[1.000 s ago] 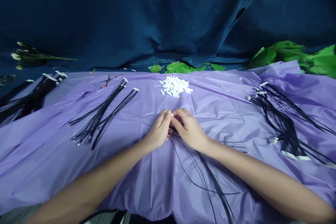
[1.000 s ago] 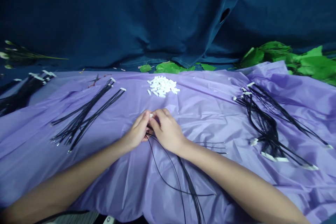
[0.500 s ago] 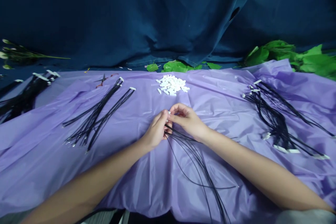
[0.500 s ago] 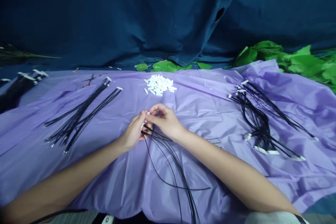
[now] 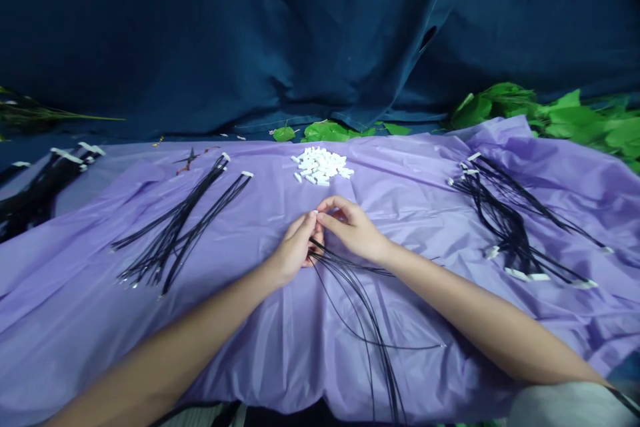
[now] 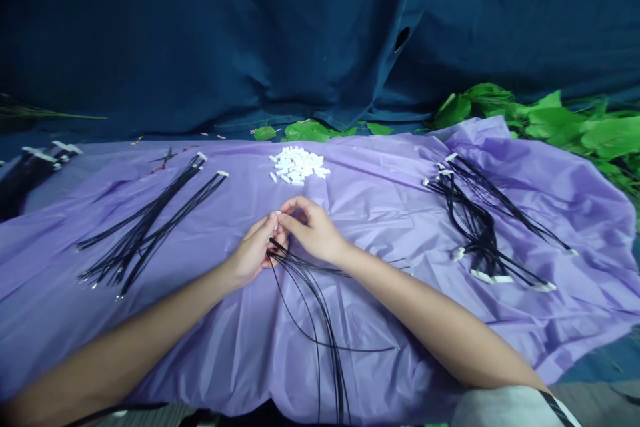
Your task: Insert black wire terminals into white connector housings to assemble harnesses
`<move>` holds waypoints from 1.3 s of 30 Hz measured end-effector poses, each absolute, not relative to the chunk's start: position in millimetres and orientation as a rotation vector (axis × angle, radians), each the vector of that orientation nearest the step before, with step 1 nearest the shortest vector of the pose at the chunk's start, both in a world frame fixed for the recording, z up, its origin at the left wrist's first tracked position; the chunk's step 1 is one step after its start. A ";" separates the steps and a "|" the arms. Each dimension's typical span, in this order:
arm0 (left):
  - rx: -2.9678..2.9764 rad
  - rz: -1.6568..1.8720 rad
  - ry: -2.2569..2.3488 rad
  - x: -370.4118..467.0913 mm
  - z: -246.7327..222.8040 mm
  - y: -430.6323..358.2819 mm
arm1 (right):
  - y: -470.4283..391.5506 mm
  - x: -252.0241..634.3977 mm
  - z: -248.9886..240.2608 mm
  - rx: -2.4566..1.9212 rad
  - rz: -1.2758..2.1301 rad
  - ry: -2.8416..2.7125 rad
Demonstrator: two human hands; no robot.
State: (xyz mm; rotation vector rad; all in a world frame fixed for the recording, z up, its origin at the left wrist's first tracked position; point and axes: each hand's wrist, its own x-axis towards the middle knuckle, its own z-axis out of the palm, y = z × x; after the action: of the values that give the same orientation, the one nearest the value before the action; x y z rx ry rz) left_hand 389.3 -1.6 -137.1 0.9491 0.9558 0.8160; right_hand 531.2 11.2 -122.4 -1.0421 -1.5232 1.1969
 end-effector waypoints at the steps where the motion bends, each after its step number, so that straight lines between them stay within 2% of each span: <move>1: 0.954 0.821 0.953 389.0 -136.5 -1.4 | 13.0 540.5 -113.6 -1.079 1.184 -1.545; 6: 0.947 0.840 0.917 387.8 -132.5 -1.1 | -7.0 620.6 -61.8 -1.376 1.070 -1.856; 10: 0.948 0.878 0.930 388.3 -130.3 -2.2 | -62.8 662.7 -60.4 -1.679 0.824 -2.027; 12: 0.947 0.891 0.927 389.0 -129.9 -2.7 | -88.4 658.8 -70.7 -1.746 0.778 -1.984; 15: 0.968 0.906 0.921 390.5 -130.4 -3.5 | -104.4 626.3 -80.9 -1.619 0.747 -1.992; 21: 1.047 0.954 0.885 388.8 -134.6 -4.3 | -61.1 548.4 -82.3 -1.351 0.639 -2.150; 25: 1.013 1.047 0.840 383.7 -139.3 -0.9 | -32.7 525.2 -93.3 -1.305 0.892 -2.017; 31: 0.996 1.203 0.676 379.5 -142.6 3.9 | -17.2 515.5 -98.7 -1.097 1.671 -1.606; 39: 0.964 1.275 0.618 376.3 -141.3 1.9 | -10.3 511.5 -91.1 -1.278 1.998 -1.369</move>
State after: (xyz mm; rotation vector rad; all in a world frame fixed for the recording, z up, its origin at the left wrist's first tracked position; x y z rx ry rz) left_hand 376.3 1.9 -141.3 0.9636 0.6185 1.2752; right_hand 511.5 -10.3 -91.1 -1.2784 -1.3686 1.9976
